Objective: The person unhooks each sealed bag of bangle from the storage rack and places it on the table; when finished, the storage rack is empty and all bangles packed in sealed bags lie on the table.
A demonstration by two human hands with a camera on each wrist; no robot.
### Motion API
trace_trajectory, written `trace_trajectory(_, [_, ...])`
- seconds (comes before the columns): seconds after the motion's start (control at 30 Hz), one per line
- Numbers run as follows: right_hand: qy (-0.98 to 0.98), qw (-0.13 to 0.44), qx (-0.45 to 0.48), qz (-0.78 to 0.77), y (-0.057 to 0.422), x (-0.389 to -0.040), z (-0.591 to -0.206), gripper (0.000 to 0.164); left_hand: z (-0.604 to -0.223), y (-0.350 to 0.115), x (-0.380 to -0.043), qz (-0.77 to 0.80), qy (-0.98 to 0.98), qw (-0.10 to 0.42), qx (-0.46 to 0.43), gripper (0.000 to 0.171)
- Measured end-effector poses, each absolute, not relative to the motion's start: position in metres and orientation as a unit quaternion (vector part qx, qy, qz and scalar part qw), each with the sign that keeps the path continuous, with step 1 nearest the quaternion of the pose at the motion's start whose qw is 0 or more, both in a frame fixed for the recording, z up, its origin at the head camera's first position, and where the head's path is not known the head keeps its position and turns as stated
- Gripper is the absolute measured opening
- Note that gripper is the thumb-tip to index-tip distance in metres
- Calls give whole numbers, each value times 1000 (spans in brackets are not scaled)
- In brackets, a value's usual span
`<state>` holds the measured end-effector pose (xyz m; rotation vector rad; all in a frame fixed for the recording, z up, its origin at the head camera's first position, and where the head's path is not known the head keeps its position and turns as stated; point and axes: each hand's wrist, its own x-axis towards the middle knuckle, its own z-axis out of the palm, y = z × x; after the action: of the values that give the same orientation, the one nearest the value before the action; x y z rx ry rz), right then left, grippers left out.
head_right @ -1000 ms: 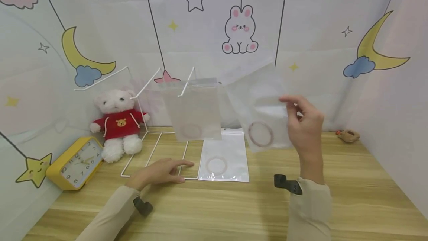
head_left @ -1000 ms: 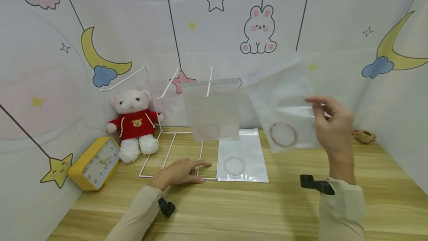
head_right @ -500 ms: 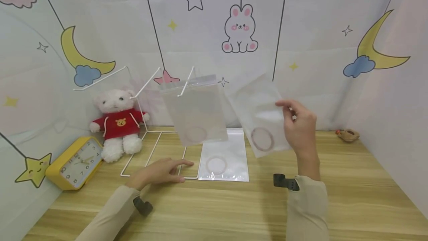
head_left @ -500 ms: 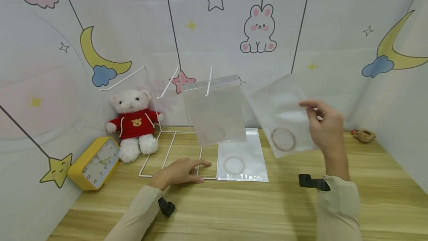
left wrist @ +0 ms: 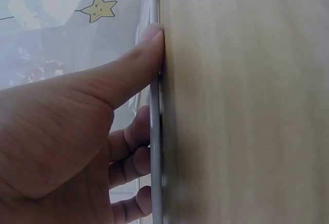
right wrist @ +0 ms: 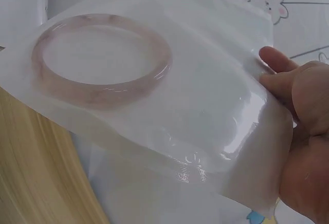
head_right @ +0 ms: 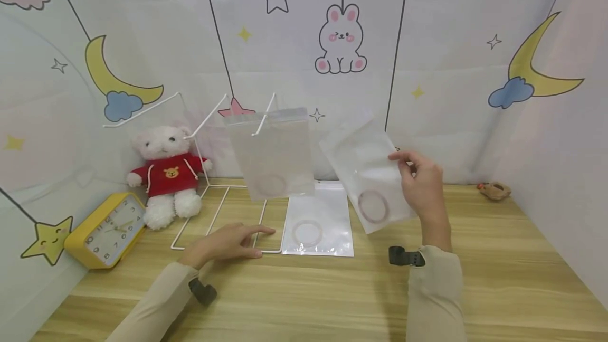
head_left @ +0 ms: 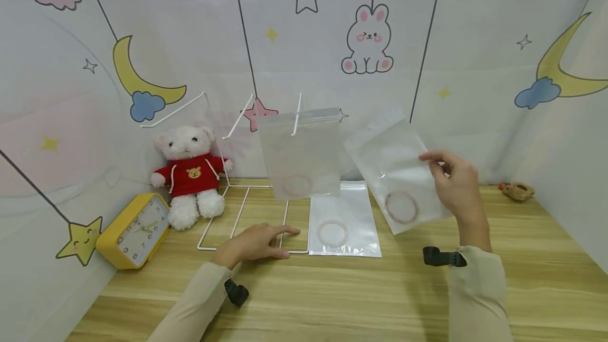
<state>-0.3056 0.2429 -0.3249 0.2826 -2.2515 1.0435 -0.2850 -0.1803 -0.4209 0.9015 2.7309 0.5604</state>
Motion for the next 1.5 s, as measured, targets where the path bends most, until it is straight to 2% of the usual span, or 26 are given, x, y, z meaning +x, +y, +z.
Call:
trace_trajectory(0.8, [-898, 226, 72, 371, 254, -315, -348, 24, -420, -180, -283, 190, 928, 107, 303, 54])
trace_trajectory(1.2, [-910, 207, 65, 354, 263, -318, -355, 24, -419, -180, -284, 188, 924, 102, 318, 53])
trace_trajectory(1.5, [-915, 135, 50, 377, 268, -318, -361, 27, -416, -179, -281, 190, 923, 101, 318, 53])
